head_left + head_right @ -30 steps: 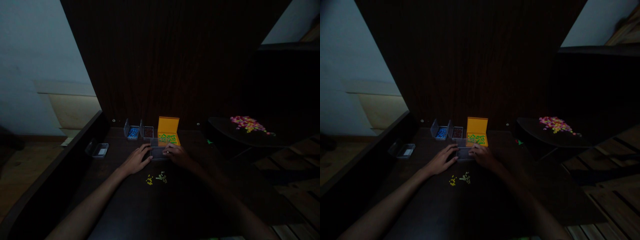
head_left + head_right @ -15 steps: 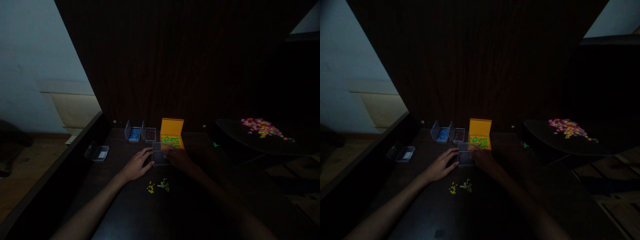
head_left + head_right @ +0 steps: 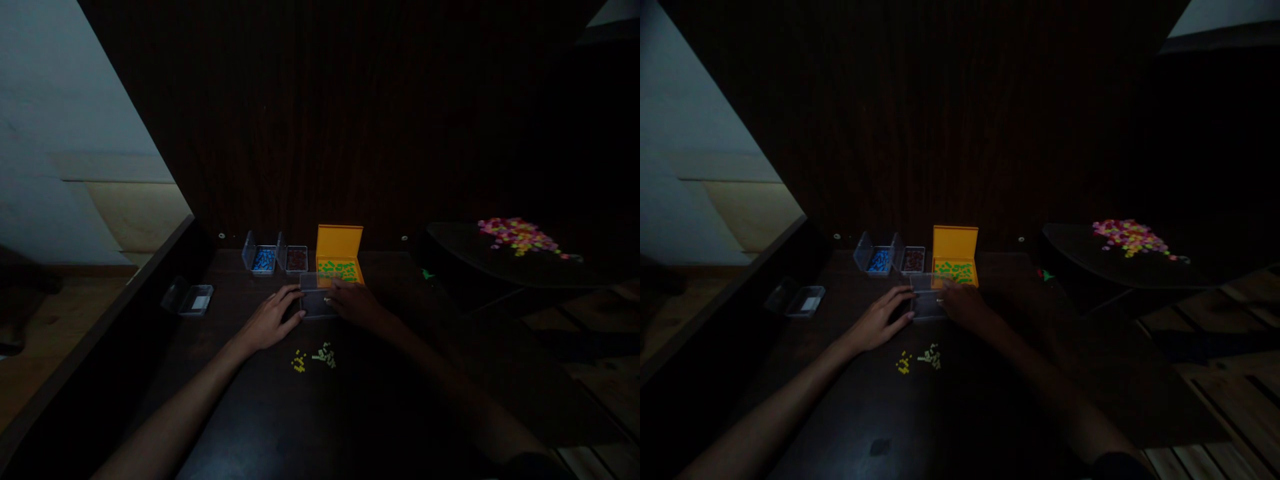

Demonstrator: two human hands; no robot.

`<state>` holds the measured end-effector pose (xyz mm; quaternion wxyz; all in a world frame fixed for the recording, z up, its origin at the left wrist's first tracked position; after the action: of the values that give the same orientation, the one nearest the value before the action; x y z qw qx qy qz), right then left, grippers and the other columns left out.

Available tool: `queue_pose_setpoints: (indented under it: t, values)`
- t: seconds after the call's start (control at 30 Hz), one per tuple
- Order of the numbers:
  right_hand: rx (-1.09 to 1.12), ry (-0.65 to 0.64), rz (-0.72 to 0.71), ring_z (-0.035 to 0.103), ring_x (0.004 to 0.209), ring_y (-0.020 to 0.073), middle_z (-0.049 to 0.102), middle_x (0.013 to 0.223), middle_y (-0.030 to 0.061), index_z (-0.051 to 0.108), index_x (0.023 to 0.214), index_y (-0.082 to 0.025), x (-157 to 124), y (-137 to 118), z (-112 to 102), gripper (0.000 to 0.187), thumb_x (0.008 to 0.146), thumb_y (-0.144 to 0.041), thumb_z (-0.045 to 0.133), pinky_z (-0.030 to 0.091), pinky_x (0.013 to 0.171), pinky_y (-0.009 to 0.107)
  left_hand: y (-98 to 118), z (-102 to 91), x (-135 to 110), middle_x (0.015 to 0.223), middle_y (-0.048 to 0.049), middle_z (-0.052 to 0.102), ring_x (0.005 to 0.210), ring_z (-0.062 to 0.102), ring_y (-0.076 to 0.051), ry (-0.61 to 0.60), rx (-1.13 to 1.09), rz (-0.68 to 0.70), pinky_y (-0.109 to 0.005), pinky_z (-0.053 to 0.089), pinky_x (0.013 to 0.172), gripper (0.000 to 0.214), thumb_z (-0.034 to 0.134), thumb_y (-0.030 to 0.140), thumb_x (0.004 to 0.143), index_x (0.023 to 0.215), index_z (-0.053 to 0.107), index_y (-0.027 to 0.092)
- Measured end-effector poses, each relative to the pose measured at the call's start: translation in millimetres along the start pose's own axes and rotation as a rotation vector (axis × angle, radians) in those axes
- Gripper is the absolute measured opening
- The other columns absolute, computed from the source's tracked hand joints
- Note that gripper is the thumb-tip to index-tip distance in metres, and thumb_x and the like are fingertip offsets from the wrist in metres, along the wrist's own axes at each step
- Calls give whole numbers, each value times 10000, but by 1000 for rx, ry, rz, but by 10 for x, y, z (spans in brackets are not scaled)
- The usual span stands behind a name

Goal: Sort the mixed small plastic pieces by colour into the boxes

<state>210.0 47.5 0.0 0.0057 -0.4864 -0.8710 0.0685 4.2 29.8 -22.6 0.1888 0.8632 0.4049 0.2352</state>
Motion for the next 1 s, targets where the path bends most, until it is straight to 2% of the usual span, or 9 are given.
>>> queue_pose_setpoints:
  t: [0.1,0.17,0.27,0.37,0.43,0.53,1.0]
  values:
    - [74,-9,-51,600,911,193,618,1027,93,677,981,-175,-48,-50,-125,184,908,-246,524,425,772,284,-1,1,6,1344,-92,491,1215,525,-227,11,8,8,-388,430,1048,371,443,405,931,1241,511,215]
    - [160,-29,-148,601,919,184,646,986,73,685,965,-174,-95,-106,-224,159,884,-208,552,419,789,275,-4,4,8,1342,-92,490,1213,526,-227,16,5,11,-380,431,1047,372,450,405,928,1239,514,211]
    - [277,-178,-349,613,840,156,678,883,31,704,905,-185,-163,-204,-274,111,834,-197,621,416,756,251,-11,9,6,1347,-95,483,1213,525,-226,15,-3,16,-383,430,1048,373,448,403,929,1244,512,214]
    - [323,-312,-439,613,753,133,688,833,17,718,882,-183,-185,-256,-205,105,798,-193,657,414,695,231,-17,12,4,1350,-99,477,1226,513,-230,11,1,17,-397,419,1057,374,443,403,933,1251,506,217]
    - [334,-349,-435,613,733,125,695,837,19,721,879,-178,-173,-259,-142,108,789,-188,662,409,672,224,-18,12,5,1347,-100,477,1230,508,-232,11,5,17,-400,419,1056,377,444,403,933,1252,505,213]
    - [313,-336,-404,610,743,126,698,830,18,720,874,-180,-154,-247,-99,108,776,-185,676,398,671,222,-18,11,7,1346,-98,478,1224,512,-232,17,1,22,-402,421,1053,372,445,402,932,1246,509,213]
    - [169,-328,-358,590,753,143,703,844,32,699,833,-176,-187,-281,-126,112,809,-152,592,379,670,238,-10,10,19,1322,-97,498,1208,525,-236,28,3,21,-402,428,1047,367,450,409,924,1227,524,215]
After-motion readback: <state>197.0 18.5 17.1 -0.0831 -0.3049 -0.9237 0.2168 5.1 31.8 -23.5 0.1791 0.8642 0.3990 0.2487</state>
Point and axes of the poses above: each hand's wrist, its own x-axis towards the middle knuckle, its own z-axis out of the palm, y = z × x, the point moved 3 cm from there along x, towards the middle knuckle
